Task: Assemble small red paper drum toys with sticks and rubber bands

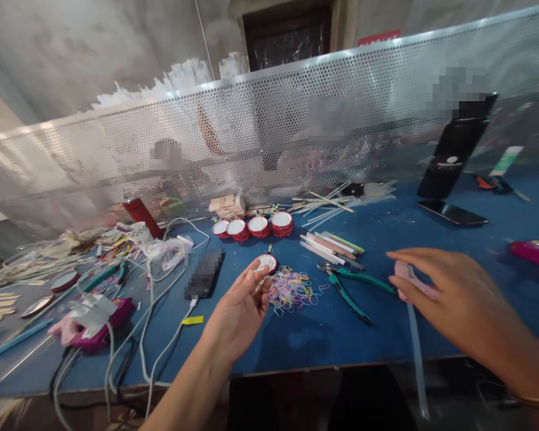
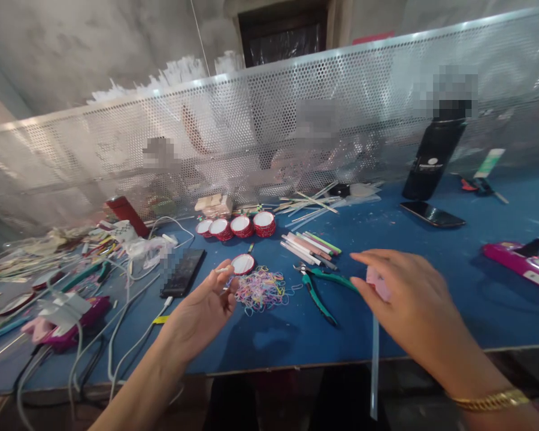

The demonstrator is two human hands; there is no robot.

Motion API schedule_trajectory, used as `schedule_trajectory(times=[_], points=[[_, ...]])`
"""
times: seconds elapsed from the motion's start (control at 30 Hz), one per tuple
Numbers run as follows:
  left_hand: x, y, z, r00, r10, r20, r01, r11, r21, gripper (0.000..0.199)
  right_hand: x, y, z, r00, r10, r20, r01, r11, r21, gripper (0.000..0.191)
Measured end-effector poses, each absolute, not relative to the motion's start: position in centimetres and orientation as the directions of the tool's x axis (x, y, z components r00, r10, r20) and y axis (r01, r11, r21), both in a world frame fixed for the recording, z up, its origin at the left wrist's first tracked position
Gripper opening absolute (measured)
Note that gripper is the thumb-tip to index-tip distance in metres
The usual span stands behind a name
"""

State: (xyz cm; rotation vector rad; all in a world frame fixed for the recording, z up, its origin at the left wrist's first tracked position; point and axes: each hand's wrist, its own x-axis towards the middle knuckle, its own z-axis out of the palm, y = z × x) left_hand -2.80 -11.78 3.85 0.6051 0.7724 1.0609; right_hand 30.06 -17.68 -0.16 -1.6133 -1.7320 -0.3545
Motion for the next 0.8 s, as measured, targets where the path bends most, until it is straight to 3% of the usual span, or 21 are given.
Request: schedule_trajectory(times=[0.13,0.2,0.37,0.47,0.63,0.8], points=[[-3.1,-12.0,3.6,0.158,0.973,-0.17,-0.492,0.226,0.841,0.05,23.9,-14.8,2.6,-0.097,0.795,0.599,0.887,0.342,-0.311,0.023],[-3.4,-11.9,3.6,0.11,0.99,-0.09,-0.462,0.131,0.877,0.056,20.9,-12.2,3.2,-0.189,0.838,0.512,0.863,0.391,-0.319,0.022],[-4.8,-11.5,4.1,0.058,0.996,0.06,-0.42,-0.03,0.907,0.06,15.3,-4.7,3.1,-0.187,0.932,0.311,0.945,0.257,-0.204,0.041],[-5.9,-11.3,4.3,0.004,0.995,0.104,-0.405,-0.093,0.91,0.059,13.5,-2.1,2.2,-0.154,0.955,0.254,0.971,0.194,-0.141,0.033],[-7.2,-10.9,4.2,-0.003,0.993,0.114,-0.44,-0.104,0.892,0.059,12.4,-0.8,0.5,-0.143,0.953,0.267,0.964,0.195,-0.183,0.037],[-7.3,-10.5,3.9,0.062,0.998,-0.027,-0.52,0.055,0.853,0.051,13.1,-0.6,2.0,-0.011,0.979,0.201,0.951,0.072,-0.3,0.023]])
